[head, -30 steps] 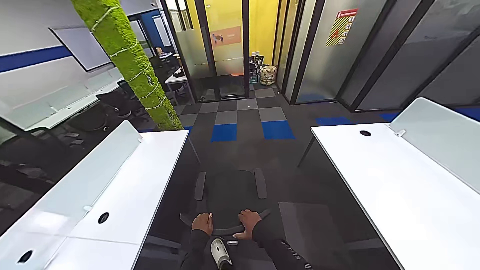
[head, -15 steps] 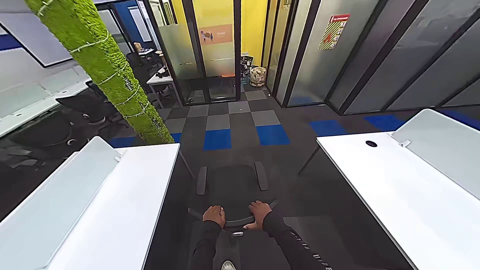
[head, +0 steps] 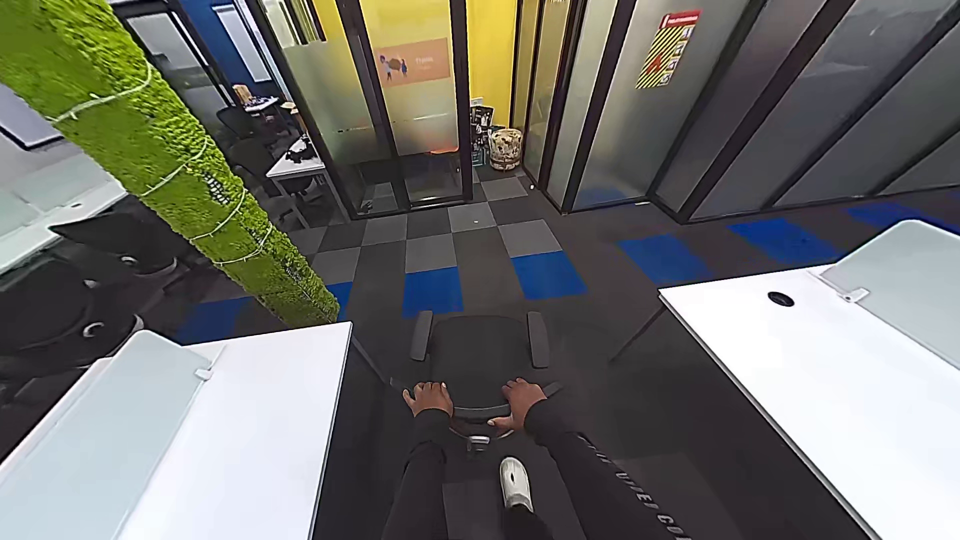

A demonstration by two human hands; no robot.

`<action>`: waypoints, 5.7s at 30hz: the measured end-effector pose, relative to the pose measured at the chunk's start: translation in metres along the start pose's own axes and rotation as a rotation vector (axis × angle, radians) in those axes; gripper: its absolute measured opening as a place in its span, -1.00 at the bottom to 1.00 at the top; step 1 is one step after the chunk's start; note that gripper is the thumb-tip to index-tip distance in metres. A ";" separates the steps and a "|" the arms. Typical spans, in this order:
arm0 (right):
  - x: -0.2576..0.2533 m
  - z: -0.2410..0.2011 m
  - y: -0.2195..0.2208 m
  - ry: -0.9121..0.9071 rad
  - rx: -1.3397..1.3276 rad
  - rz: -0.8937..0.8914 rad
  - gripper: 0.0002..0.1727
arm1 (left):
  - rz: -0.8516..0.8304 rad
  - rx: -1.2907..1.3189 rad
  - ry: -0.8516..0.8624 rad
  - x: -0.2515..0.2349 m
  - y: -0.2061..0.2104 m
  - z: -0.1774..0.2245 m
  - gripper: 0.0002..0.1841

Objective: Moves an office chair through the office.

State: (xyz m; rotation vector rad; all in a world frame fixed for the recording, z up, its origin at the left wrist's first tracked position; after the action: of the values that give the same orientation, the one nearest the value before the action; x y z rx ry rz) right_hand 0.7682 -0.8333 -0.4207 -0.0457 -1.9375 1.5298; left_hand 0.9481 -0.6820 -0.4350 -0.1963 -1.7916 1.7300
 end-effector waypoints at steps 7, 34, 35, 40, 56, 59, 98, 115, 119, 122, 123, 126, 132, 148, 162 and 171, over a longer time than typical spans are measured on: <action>-0.082 0.028 -0.048 -0.004 -0.084 0.046 0.25 | -0.092 0.011 0.159 -0.110 -0.038 0.016 -0.43; -0.319 0.127 -0.191 0.406 -0.245 0.002 -0.48 | -0.233 -0.225 0.824 -0.470 -0.163 0.150 -0.04; -0.324 0.130 -0.193 0.424 -0.266 0.022 -0.48 | -0.231 -0.259 0.815 -0.479 -0.166 0.160 -0.08; -0.346 0.155 -0.208 0.380 -0.284 0.056 -0.44 | -0.227 -0.351 0.769 -0.524 -0.173 0.206 -0.31; -0.403 0.312 -0.235 0.380 -0.381 0.231 -0.51 | -0.116 -0.543 0.847 -0.645 -0.190 0.387 -0.25; -0.415 0.346 -0.242 0.369 -0.385 0.251 -0.50 | -0.075 -0.577 0.867 -0.667 -0.188 0.425 -0.21; -0.592 0.718 -0.382 1.003 -0.480 0.224 -0.40 | -0.370 -0.596 1.646 -0.938 -0.263 0.924 -0.25; -0.641 0.888 -0.412 1.089 -0.461 0.401 -0.48 | -0.356 -0.672 1.819 -1.004 -0.275 1.161 -0.37; -0.646 0.933 -0.424 1.126 -0.474 0.429 -0.50 | -0.321 -0.665 1.862 -1.012 -0.273 1.219 -0.37; -0.650 0.971 -0.432 1.161 -0.520 0.403 -0.48 | -0.295 -0.660 1.895 -1.017 -0.271 1.267 -0.37; -0.653 0.984 -0.433 1.174 -0.543 0.393 -0.47 | -0.287 -0.680 1.903 -1.019 -0.270 1.284 -0.37; -0.657 1.032 -0.440 1.212 -0.582 0.374 -0.46 | -0.303 -0.725 1.926 -1.022 -0.270 1.344 -0.32; -0.660 1.123 -0.457 1.356 -0.643 0.324 -0.40 | -0.298 -0.774 2.035 -1.025 -0.258 1.459 -0.33; -0.644 1.333 -0.487 1.599 -0.759 0.176 -0.38 | -0.389 -0.894 2.199 -1.003 -0.242 1.714 -0.24; -0.577 1.516 -0.469 1.678 -0.809 0.245 -0.36 | -0.405 -0.918 2.287 -0.932 -0.202 1.932 -0.29; -0.533 1.617 -0.458 1.718 -0.854 0.183 -0.34 | -0.378 -0.918 2.337 -0.886 -0.174 2.043 -0.29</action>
State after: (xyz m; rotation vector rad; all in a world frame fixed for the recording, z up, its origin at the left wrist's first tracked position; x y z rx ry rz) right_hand 0.5268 -2.5798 -0.4268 -1.3836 -0.8819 0.1733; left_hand 0.6224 -2.8918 -0.4363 -1.3325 -0.3512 -0.3277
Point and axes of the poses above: each hand's wrist, its own x-axis away from the middle knuckle, its own y-axis out of the palm, z = x × y, the point moved 2 cm from there along -x, towards the middle knuckle, and after that the axes turned 2 degrees about z, right-handed, at the moved point
